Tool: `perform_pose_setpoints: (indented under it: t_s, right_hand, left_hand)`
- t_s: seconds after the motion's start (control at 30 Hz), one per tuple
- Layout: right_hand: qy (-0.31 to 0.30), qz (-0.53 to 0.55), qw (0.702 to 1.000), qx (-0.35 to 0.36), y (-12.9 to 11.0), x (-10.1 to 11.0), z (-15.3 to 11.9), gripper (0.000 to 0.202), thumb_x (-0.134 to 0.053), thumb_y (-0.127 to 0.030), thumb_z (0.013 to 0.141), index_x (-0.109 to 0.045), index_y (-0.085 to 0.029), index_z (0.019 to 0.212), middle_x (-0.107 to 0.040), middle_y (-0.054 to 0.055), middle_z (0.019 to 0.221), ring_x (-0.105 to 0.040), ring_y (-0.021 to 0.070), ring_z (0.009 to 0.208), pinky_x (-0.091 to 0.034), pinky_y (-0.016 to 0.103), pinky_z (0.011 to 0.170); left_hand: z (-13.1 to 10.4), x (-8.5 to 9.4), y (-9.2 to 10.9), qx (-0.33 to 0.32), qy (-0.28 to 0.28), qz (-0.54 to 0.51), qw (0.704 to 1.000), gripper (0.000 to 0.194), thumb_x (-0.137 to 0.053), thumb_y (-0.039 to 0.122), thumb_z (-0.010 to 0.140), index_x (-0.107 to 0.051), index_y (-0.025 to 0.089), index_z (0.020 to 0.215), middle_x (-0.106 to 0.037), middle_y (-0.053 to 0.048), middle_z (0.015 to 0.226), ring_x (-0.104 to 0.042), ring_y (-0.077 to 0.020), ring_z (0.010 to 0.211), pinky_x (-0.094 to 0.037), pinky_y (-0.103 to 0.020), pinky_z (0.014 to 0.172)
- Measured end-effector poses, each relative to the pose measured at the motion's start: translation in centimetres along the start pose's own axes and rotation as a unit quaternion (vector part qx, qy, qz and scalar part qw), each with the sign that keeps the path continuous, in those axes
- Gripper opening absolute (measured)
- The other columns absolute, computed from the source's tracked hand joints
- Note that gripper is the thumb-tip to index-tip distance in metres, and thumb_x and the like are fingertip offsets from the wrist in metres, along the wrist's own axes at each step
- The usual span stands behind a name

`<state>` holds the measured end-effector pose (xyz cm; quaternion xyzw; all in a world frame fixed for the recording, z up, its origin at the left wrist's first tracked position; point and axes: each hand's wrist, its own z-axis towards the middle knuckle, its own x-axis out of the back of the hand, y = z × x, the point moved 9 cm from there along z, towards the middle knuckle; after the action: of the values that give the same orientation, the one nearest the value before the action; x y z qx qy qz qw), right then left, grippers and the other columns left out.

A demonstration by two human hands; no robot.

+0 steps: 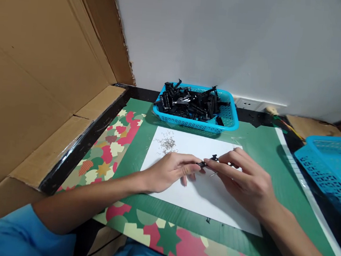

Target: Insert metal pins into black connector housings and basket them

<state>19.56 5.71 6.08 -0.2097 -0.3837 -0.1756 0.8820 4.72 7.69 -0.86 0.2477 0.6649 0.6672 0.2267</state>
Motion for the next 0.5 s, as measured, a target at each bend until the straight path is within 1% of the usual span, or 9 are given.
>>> perform_pose_setpoints:
  t_s: [0.03, 0.1, 0.17, 0.2, 0.27, 0.33, 0.4, 0.5]
  right_hand:
    - [0.001, 0.001, 1.0, -0.004, 0.2, -0.1, 0.0, 0.042, -0.065, 0.004, 0.096, -0.073, -0.023, 0.128, -0.061, 0.005, 0.089, -0.053, 0.0192, 0.079, -0.043, 0.033, 0.068]
    - [0.0, 0.01, 1.0, -0.018, 0.6, -0.6, 0.0, 0.038, -0.066, 0.001, 0.097, -0.073, -0.022, 0.127, -0.063, 0.005, 0.089, -0.054, 0.0198, 0.079, -0.044, 0.034, 0.068]
    - [-0.004, 0.022, 0.999, -0.036, 1.0, -1.1, 0.0, 0.032, -0.066, -0.003, 0.099, -0.075, -0.022, 0.124, -0.064, 0.005, 0.088, -0.056, 0.0206, 0.079, -0.044, 0.035, 0.068]
    - [-0.008, 0.026, 0.999, -0.045, 1.2, -1.3, 0.1, 0.03, -0.066, -0.006, 0.1, -0.075, -0.021, 0.123, -0.064, 0.006, 0.087, -0.056, 0.0209, 0.079, -0.045, 0.035, 0.068]
    - [-0.031, 0.033, 0.997, -0.059, 1.3, -1.8, 0.2, 0.025, -0.064, -0.01, 0.102, -0.076, -0.021, 0.12, -0.064, 0.006, 0.087, -0.057, 0.0217, 0.08, -0.046, 0.036, 0.069]
    - [-0.065, 0.04, 0.994, -0.075, 1.5, -2.1, 0.3, 0.025, -0.062, -0.014, 0.103, -0.074, -0.022, 0.123, -0.065, 0.007, 0.092, -0.058, 0.0229, 0.085, -0.049, 0.038, 0.073]
    - [-0.088, 0.046, 0.99, -0.097, 1.9, -2.1, 0.3, 0.03, -0.059, -0.017, 0.105, -0.069, -0.023, 0.133, -0.067, 0.009, 0.101, -0.061, 0.024, 0.092, -0.052, 0.04, 0.078]
    - [-0.069, 0.03, 0.99, -0.115, 2.6, -1.2, 0.4, 0.035, -0.051, -0.015, 0.108, -0.065, -0.024, 0.14, -0.067, 0.01, 0.108, -0.062, 0.0244, 0.096, -0.053, 0.041, 0.081]
  left_hand:
    - [-0.1, 0.6, 0.5, -0.028, 0.032, 0.058, 0.997, 0.045, -0.062, 0.053, 0.105, -0.072, 0.018, 0.133, -0.078, -0.014, 0.126, -0.075, -0.0181, 0.088, -0.063, -0.031, 0.077]
    - [-0.5, 1.2, 1.8, -0.088, 0.078, 0.187, 0.975, 0.044, -0.069, 0.046, 0.103, -0.07, 0.022, 0.139, -0.076, -0.011, 0.132, -0.075, -0.0198, 0.097, -0.062, -0.036, 0.088]
    - [-0.9, 1.5, 2.9, -0.143, 0.109, 0.291, 0.94, 0.04, -0.072, 0.04, 0.102, -0.071, 0.02, 0.137, -0.079, -0.01, 0.126, -0.074, -0.0213, 0.1, -0.06, -0.039, 0.093]
    - [-1.1, 1.6, 3.3, -0.162, 0.124, 0.323, 0.924, 0.036, -0.072, 0.037, 0.102, -0.073, 0.019, 0.133, -0.08, -0.01, 0.121, -0.074, -0.0217, 0.101, -0.059, -0.04, 0.093]
    - [-1.2, 1.9, 3.7, -0.186, 0.147, 0.358, 0.903, 0.028, -0.072, 0.032, 0.102, -0.077, 0.018, 0.126, -0.081, -0.009, 0.113, -0.073, -0.0224, 0.102, -0.059, -0.041, 0.093]
    - [-1.2, 2.0, 3.8, -0.192, 0.155, 0.368, 0.896, 0.024, -0.074, 0.027, 0.1, -0.079, 0.019, 0.122, -0.08, -0.009, 0.109, -0.071, -0.0228, 0.103, -0.058, -0.041, 0.092]
    - [-1.0, 2.1, 3.6, -0.187, 0.153, 0.363, 0.9, 0.023, -0.077, 0.021, 0.097, -0.081, 0.019, 0.12, -0.079, -0.008, 0.105, -0.071, -0.0223, 0.101, -0.058, -0.04, 0.089]
    - [-0.8, 2.1, 3.1, -0.175, 0.147, 0.351, 0.908, 0.023, -0.08, 0.017, 0.094, -0.082, 0.018, 0.117, -0.079, -0.007, 0.098, -0.071, -0.0214, 0.095, -0.058, -0.038, 0.085]
